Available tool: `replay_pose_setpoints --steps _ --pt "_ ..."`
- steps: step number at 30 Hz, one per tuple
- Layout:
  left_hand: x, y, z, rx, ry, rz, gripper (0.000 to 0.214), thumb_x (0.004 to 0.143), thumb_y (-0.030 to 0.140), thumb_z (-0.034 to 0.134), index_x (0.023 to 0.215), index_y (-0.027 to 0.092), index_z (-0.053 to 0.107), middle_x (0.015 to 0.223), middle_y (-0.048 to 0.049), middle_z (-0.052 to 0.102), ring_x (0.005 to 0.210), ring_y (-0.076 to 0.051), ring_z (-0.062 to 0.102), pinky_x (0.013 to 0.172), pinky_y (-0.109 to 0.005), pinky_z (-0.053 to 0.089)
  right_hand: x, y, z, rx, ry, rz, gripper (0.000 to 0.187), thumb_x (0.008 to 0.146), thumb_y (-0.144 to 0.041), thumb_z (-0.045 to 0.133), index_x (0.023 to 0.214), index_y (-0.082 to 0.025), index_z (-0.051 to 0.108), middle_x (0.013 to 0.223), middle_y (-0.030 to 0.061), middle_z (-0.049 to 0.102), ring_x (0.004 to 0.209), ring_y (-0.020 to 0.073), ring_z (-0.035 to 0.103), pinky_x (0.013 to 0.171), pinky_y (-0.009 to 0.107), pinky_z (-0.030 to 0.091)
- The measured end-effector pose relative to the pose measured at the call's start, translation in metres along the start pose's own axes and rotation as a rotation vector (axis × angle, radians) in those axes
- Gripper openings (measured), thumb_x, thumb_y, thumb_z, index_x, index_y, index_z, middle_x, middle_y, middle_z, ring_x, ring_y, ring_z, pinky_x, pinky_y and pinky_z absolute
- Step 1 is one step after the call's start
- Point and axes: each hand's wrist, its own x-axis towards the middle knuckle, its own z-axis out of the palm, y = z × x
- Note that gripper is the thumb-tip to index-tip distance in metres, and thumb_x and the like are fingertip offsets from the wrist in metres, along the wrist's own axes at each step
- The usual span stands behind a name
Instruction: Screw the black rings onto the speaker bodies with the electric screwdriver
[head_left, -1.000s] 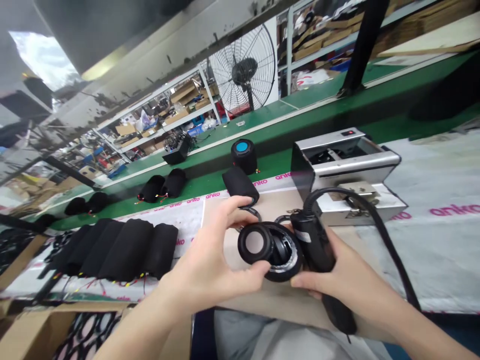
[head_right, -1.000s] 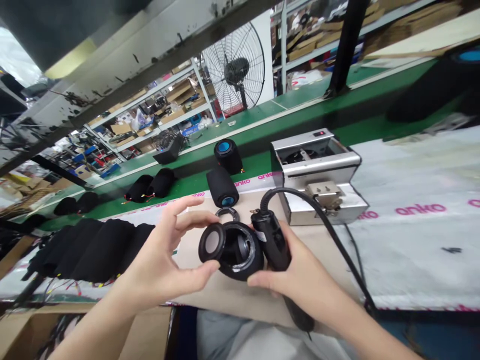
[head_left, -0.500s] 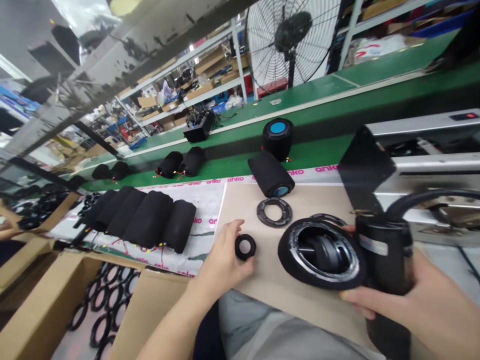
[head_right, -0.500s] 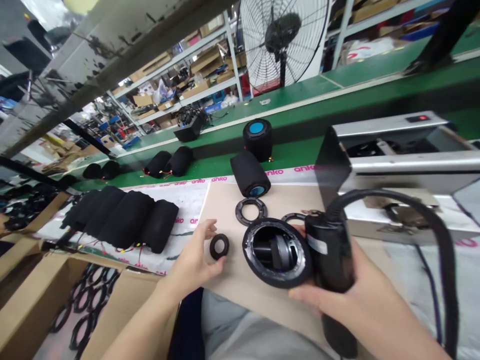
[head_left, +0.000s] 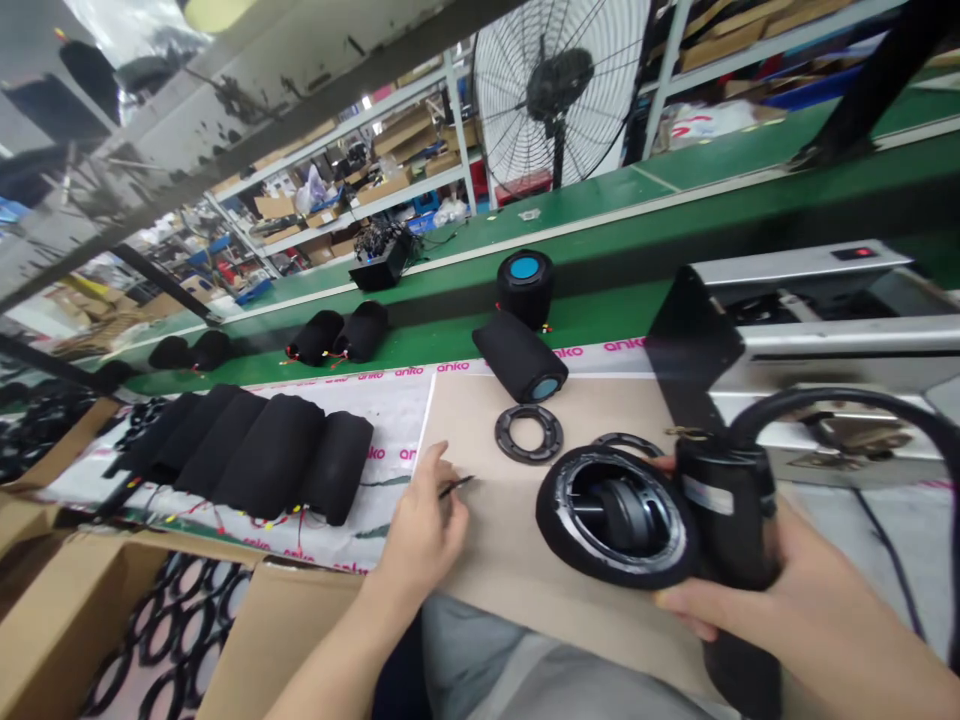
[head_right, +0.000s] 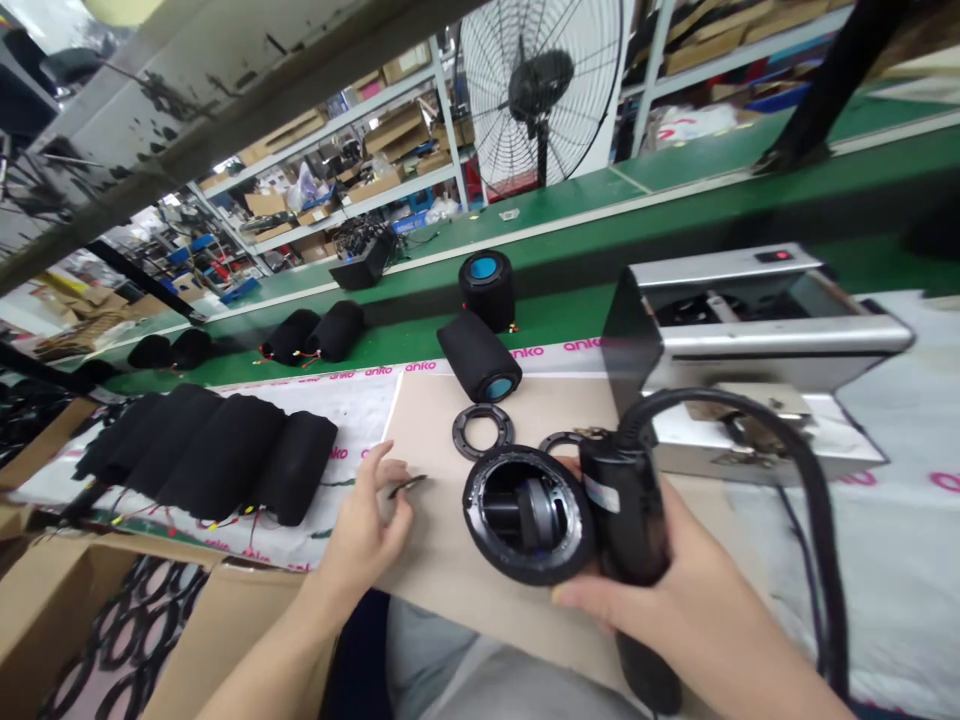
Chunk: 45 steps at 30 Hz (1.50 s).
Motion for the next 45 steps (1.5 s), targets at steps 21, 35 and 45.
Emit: replay_pose_setpoints --steps 21,35,45 --pt "0.071 0.174 -0.03 -0.322 -0.616 -0.173 0.075 0.081 0.015 0.071 0.148 0.038 0.044 0.087 0.0058 0.07 0.086 -0.019 0.07 0.075 -0.03 0.053 0.02 0.025 -0.006 0.101 -0.243 -0.184 0.101 0.059 -0.034 0.097 0.149 -0.028 0.05 0.109 0.0052 0.072 0.086 0.0248 0.07 0.068 0.033 0.06" --pt "0.045 0.164 -0.031 0.205 -0.168 0.398 0.051 0.089 0.013 0.066 0.135 0.03 0.05 0.141 -0.0101 0.057 0.131 -0.031 0.057 0.106 -0.052 0.048 0.015 0.014 -0.006 0.127 -0.235 -0.223 0.097 0.058 -0.039 0.1 0.142 -0.025 0.054 0.132 0.0078 0.068 0.124 0.0326 0.066 0.106 0.044 0.06" --pt "0.053 0.149 -0.019 0.238 -0.251 0.453 0.024 0.091 0.019 0.081 0.112 0.023 0.071 0.142 -0.0168 0.057 0.135 -0.04 0.058 0.106 -0.071 0.048 0.011 0.009 -0.005 0.148 -0.212 -0.199 0.093 0.055 -0.034 0.097 0.138 -0.025 0.056 0.138 0.0059 0.067 0.128 0.0308 0.065 0.111 0.04 0.058"
